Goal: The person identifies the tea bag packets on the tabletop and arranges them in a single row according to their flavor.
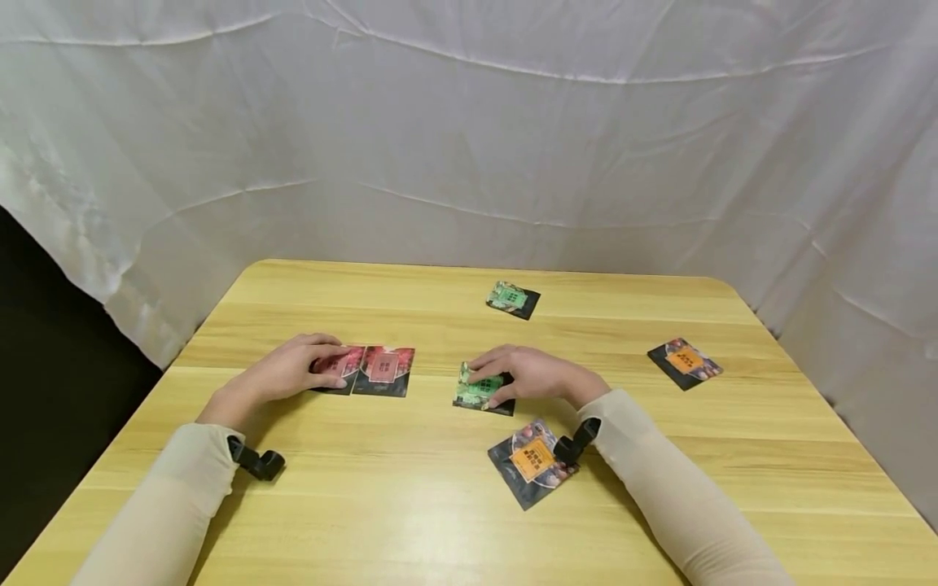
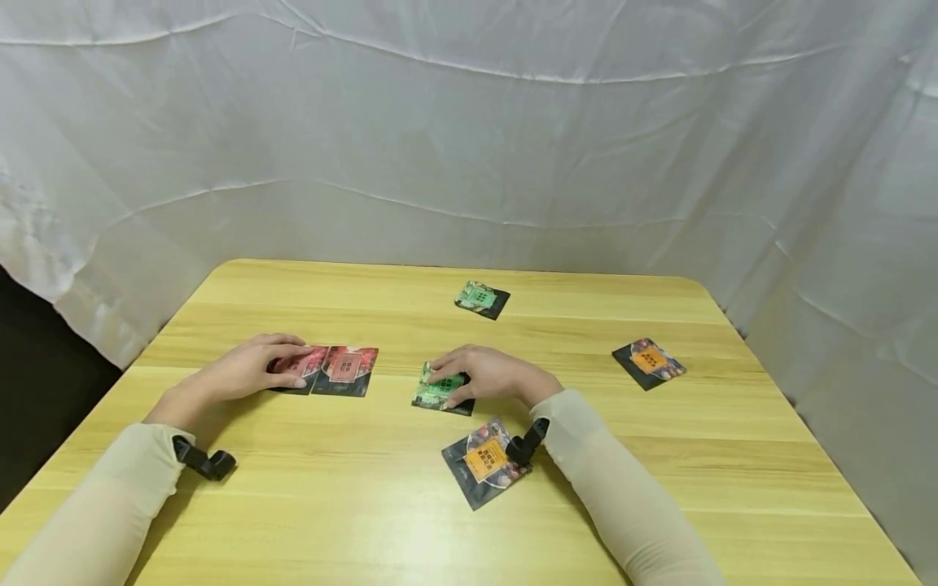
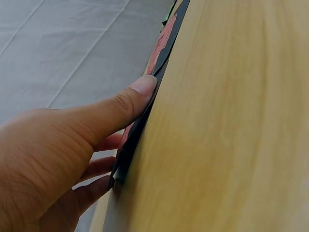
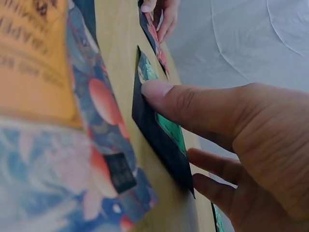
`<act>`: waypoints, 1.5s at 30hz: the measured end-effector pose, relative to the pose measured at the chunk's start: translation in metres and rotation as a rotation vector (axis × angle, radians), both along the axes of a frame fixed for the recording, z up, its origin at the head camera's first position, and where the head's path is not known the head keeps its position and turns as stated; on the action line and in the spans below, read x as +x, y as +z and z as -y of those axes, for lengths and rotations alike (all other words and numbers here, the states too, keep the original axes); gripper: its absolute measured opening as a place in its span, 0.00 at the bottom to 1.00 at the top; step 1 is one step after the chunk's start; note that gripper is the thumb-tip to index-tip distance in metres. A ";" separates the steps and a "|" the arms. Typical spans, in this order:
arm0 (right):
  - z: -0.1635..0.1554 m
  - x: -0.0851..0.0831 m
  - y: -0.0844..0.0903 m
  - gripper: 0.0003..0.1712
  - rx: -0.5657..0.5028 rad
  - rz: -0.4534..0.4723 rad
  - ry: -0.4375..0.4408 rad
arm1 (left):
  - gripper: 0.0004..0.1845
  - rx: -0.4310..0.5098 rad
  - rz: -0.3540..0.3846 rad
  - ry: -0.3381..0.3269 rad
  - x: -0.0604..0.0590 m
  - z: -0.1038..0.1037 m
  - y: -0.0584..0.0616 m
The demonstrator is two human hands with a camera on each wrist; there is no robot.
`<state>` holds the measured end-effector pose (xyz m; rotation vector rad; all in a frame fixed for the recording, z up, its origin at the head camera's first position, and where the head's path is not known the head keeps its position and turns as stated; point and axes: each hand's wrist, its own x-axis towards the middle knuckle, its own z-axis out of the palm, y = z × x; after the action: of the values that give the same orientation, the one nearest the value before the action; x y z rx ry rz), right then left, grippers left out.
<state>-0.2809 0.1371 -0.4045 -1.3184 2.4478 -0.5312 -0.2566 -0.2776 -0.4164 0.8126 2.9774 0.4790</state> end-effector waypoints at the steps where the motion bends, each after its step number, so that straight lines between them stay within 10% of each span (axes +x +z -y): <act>1: 0.000 0.000 0.000 0.28 0.002 -0.012 -0.004 | 0.35 0.000 -0.001 0.000 0.000 0.000 0.000; 28: -0.001 -0.001 -0.003 0.29 -0.008 0.017 -0.093 | 0.35 0.004 0.008 0.010 0.002 -0.001 0.000; 45: 0.005 -0.007 -0.003 0.24 -0.041 -0.052 0.009 | 0.36 0.005 0.001 0.005 0.001 -0.001 0.000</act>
<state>-0.2874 0.1326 -0.4073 -1.3758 2.4838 -0.5545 -0.2556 -0.2765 -0.4164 0.8047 2.9791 0.4874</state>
